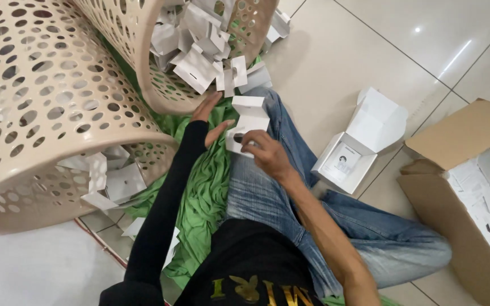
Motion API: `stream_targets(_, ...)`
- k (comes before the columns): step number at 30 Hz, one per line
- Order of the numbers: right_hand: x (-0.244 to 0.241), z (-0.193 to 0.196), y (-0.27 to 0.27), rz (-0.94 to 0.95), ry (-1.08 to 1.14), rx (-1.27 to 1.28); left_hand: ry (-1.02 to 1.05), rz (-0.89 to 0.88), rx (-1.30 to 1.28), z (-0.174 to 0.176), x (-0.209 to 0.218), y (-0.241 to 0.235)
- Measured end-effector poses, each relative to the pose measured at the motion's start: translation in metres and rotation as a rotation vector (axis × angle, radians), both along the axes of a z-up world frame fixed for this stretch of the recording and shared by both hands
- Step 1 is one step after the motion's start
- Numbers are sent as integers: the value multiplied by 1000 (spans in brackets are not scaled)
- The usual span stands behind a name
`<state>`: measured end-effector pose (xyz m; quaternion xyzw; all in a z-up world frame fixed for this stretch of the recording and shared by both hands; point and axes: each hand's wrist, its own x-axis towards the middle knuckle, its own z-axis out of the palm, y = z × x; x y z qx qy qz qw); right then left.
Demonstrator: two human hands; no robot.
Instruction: The person sits on the floor and repeatedly packs small white paper inserts into small white product boxes. They take the inserts from a large cardboard box and place them into the small boxes, then close the boxes and set them aside.
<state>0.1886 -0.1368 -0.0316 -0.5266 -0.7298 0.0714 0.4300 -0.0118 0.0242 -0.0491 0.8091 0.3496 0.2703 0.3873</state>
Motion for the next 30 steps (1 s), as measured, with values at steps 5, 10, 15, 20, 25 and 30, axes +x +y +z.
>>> stream_targets(5,-21,10,-5,147,-17,-43,-6,-110,-114,-14,10,8)
stream_targets(10,-21,4,-8,210,-55,-82,-44,-32,-129,-61,21,9)
stream_targets(15,-35,10,-5,365,-90,-246,-241,34,-416,-72,15,9)
stream_targets(20,-48,-13,-2,344,-39,-194,-264,42,-464,-72,13,6)
stream_targets(25,-43,-10,-6,358,-39,-283,-295,90,-335,-26,14,-6)
stream_targets(30,-40,7,-9,347,12,-170,-272,258,-33,45,6,-18)
